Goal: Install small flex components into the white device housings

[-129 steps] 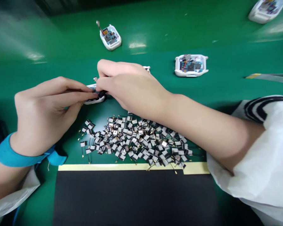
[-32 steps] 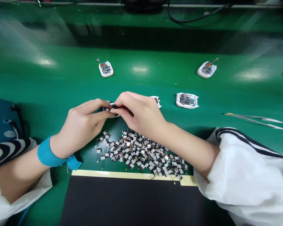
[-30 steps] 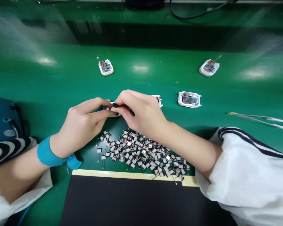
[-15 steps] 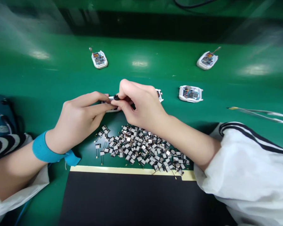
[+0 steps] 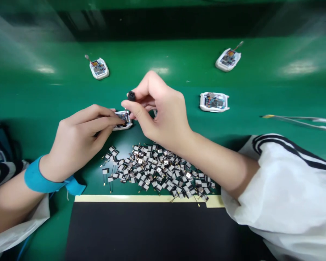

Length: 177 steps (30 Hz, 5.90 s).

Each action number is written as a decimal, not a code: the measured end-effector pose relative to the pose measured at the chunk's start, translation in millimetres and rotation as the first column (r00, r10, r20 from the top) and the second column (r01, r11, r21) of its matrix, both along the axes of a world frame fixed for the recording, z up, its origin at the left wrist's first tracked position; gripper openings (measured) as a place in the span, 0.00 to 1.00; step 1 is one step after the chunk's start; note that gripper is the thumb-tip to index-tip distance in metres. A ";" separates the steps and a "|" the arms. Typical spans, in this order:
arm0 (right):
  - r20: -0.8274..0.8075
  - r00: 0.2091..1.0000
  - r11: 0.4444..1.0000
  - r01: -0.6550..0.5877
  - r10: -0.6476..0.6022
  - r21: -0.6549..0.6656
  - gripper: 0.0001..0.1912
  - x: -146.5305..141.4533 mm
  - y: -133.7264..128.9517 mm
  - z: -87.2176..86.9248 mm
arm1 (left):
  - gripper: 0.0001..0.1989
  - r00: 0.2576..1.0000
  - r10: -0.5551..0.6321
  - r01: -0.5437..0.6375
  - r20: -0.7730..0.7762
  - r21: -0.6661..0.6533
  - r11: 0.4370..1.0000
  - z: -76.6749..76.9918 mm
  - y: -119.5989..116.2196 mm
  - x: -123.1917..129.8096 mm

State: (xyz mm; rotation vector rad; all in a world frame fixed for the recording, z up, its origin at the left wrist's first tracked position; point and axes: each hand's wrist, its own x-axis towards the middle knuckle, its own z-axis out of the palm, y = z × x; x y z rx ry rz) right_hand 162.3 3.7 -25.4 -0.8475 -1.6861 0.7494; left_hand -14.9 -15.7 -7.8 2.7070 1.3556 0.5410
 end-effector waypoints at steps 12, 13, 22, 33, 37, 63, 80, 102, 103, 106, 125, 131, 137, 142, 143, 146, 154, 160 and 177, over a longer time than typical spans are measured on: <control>-0.002 0.998 0.998 -0.066 0.066 0.004 0.12 2.3 1.2 3.7 | 0.08 0.998 -0.035 0.038 -0.050 0.074 0.996 3.3 2.1 2.0; 0.000 0.998 0.998 -0.070 0.070 0.004 0.12 2.4 1.2 4.2 | 0.08 0.998 -0.036 0.039 -0.046 0.079 0.996 3.4 2.3 2.1; 0.086 0.995 0.998 -0.060 0.059 0.006 0.12 4.3 0.9 7.4 | 0.07 0.999 -0.035 0.038 -0.040 0.080 0.996 3.3 2.8 1.6; 0.176 0.981 0.992 -0.062 0.080 -0.106 0.11 1.2 7.4 0.8 | 0.07 0.999 0.045 -0.044 -0.012 0.015 0.999 10.4 -3.7 8.8; 0.285 0.953 0.995 -0.088 0.098 -0.048 0.07 0.6 6.8 4.3 | 0.06 0.999 0.039 -0.037 -0.030 0.068 0.997 7.3 -1.2 6.5; 0.406 0.911 0.996 -0.089 0.076 0.014 0.07 1.2 3.5 7.7 | 0.09 0.990 0.033 -0.018 -0.134 0.112 0.994 8.5 -1.8 2.1; 0.417 0.905 0.995 -0.097 0.083 0.013 0.08 1.1 5.7 5.1 | 0.10 0.992 0.037 -0.023 -0.120 0.117 0.993 6.6 -1.1 0.4; 0.449 0.891 0.997 -0.077 0.070 -0.002 0.05 1.6 2.9 9.6 | 0.09 0.995 0.042 -0.028 -0.095 0.146 0.989 6.2 -1.1 2.0; 0.449 0.890 0.997 -0.079 0.072 -0.004 0.05 1.6 3.2 9.4 | 0.09 0.995 0.039 -0.025 -0.097 0.145 0.989 6.3 -1.0 2.0; 0.450 0.890 0.996 -0.086 0.075 0.003 0.05 1.6 3.7 8.9 | 0.09 0.994 0.036 -0.021 -0.102 0.143 0.989 6.8 -1.1 1.9; 0.437 0.897 0.996 -0.087 0.073 0.012 0.06 0.3 3.3 7.3 | 0.10 0.992 0.035 -0.015 -0.125 0.152 0.988 5.7 -1.4 1.4; 0.450 0.891 0.996 -0.086 0.065 0.026 0.06 0.2 3.5 8.2 | 0.10 0.990 0.037 -0.016 -0.137 0.149 0.989 5.4 -0.8 2.1; 0.474 0.878 0.996 -0.081 0.062 0.020 0.05 1.0 3.4 8.3 | 0.10 0.986 0.068 -0.046 -0.155 0.142 0.989 5.1 -1.1 2.0; 0.441 0.894 0.995 -0.099 0.084 0.012 0.05 0.9 3.8 6.2 | 0.11 0.988 0.067 -0.048 -0.142 0.135 0.990 5.5 -0.2 1.9; 0.433 0.898 0.995 -0.099 0.083 0.014 0.05 0.9 3.7 6.2 | 0.11 0.989 0.066 -0.047 -0.133 0.139 0.989 5.4 0.2 2.0; 0.436 0.896 0.994 -0.104 0.089 0.012 0.05 0.8 3.7 6.8 | 0.11 0.992 0.067 -0.052 -0.104 0.140 0.989 4.8 1.3 2.7; 0.447 0.892 0.995 -0.092 0.070 0.026 0.05 0.8 3.3 9.1 | 0.10 0.995 0.043 -0.032 -0.088 0.124 0.992 5.7 1.3 3.1; 0.470 0.881 0.998 -0.059 0.054 -0.003 0.07 0.8 2.9 10.1 | 0.09 0.995 0.049 -0.037 -0.090 0.129 0.991 5.5 2.1 3.0; 0.464 0.884 0.998 -0.065 0.055 0.007 0.07 1.0 2.9 9.7 | 0.11 0.998 0.031 -0.023 -0.062 0.135 0.991 4.3 2.3 3.0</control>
